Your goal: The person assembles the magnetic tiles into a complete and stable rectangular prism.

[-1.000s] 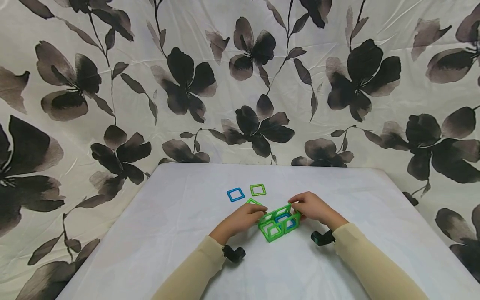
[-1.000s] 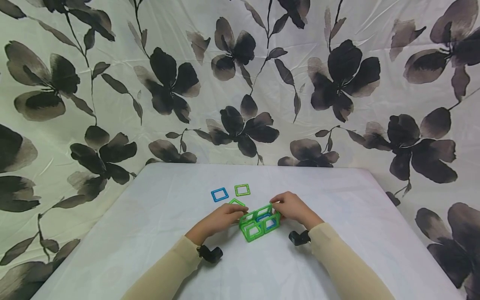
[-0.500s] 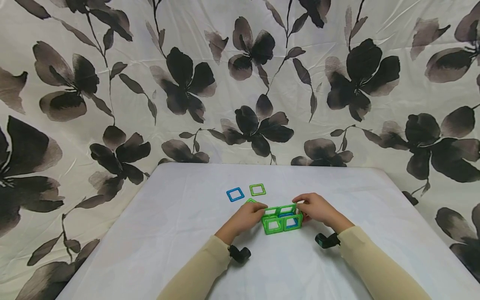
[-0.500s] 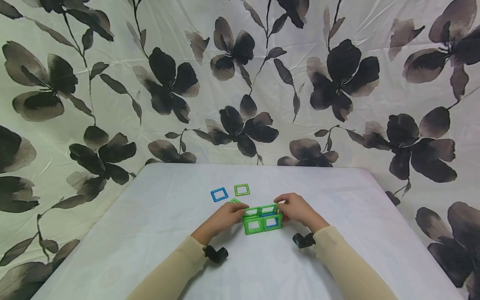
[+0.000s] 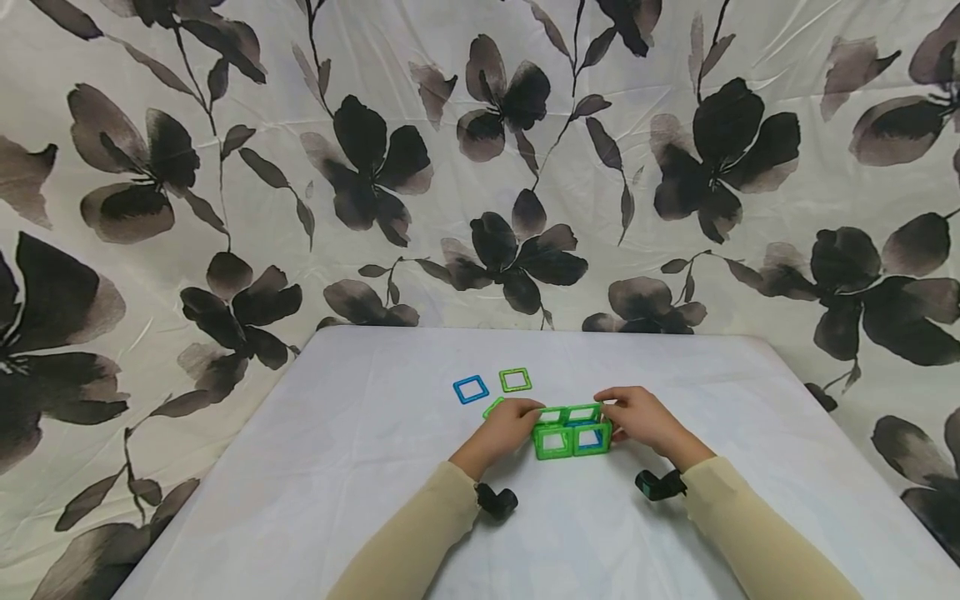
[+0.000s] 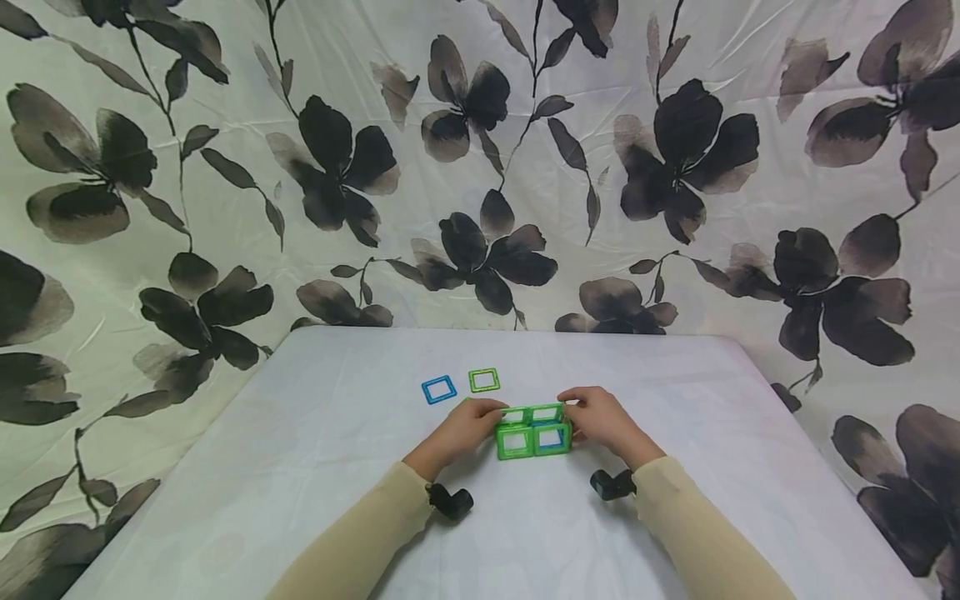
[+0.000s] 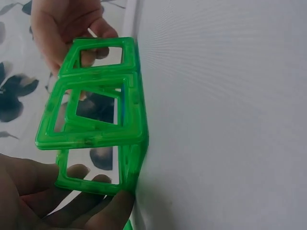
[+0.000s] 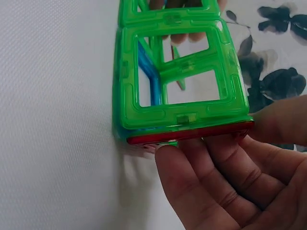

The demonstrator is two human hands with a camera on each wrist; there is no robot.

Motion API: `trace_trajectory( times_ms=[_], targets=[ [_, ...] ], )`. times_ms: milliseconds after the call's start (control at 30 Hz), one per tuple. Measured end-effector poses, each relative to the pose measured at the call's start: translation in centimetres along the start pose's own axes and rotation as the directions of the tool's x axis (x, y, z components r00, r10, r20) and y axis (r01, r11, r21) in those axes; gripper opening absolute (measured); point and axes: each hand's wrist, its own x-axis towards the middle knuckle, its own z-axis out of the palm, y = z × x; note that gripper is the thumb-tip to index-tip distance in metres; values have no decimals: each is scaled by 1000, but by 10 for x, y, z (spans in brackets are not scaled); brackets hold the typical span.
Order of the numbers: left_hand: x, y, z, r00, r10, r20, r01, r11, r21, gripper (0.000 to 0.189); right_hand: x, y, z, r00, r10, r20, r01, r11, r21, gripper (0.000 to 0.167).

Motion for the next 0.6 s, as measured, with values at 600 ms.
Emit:
trace_trajectory(
  times_ms=[600],
  targets=[
    [23,8,6,1000,-22,-13,22,1000,-1,34,-1,7,-9,999,28,22,-30,996,85,52]
  ],
)
